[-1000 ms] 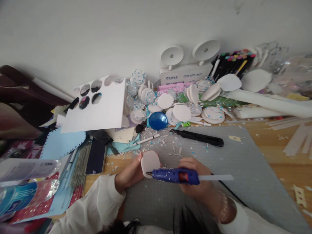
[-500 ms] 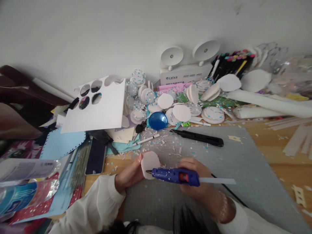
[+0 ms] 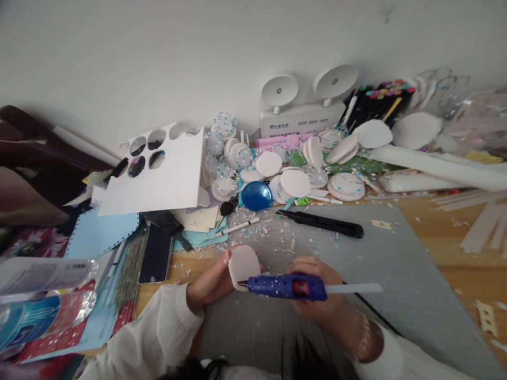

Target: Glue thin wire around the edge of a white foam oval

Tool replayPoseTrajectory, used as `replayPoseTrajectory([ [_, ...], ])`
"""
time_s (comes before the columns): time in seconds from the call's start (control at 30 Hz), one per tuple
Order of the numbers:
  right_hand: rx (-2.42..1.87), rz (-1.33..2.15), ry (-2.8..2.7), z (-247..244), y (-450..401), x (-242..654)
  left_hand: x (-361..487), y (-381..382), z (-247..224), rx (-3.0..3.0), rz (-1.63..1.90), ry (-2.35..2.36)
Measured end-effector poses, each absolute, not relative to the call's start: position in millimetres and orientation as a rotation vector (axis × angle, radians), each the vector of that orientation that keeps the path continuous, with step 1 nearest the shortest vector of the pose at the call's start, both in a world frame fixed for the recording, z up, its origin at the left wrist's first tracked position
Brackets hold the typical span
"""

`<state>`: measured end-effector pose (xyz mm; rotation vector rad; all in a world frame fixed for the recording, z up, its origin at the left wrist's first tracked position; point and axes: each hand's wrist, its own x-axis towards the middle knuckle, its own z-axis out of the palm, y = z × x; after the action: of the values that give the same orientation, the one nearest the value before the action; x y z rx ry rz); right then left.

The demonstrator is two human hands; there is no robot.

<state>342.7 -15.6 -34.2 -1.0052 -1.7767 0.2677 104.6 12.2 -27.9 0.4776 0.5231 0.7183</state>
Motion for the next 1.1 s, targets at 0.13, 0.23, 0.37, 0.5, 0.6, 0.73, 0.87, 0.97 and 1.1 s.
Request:
replayPoseTrajectory([
  [0.13,-1.002,0.274,-1.771,-34.9,-14.7,342.4,104.4,12.2,-25.0,0.485,0.707,0.524],
  [0.23,-0.998,0.286,-1.772,-34.2,-14.2,342.6,104.1,11.9,-24.8,0.491,0.712,0.524],
  [0.37,-1.004,0.296,-1.769,-34.2,-14.4,342.8,104.0,11.4,-26.2,0.499,0.721,0.522],
  [0.5,-1.011,0.300,-1.760,-35.8,-15.1,342.7,103.8,11.0,-27.3,0.514,0.721,0.523],
  [0.6,-1.001,0.302,-1.756,-37.1,-15.6,342.9,103.3,11.1,-28.2,0.532,0.718,0.527],
  [0.73,-1.005,0.307,-1.761,-38.8,-16.2,343.5,103.1,11.2,-28.7,0.559,0.708,0.525],
  [0.87,-1.002,0.291,-1.754,-40.2,-15.8,343.5,103.7,10.8,-28.1,0.583,0.716,0.526],
  [0.97,-1.013,0.286,-1.744,-42.1,-15.9,343.9,103.6,10.1,-28.0,0.603,0.714,0.536],
  [1.1,-1.043,0.293,-1.745,-46.0,-17.8,345.7,102.8,9.4,-29.1,0.629,0.700,0.558],
])
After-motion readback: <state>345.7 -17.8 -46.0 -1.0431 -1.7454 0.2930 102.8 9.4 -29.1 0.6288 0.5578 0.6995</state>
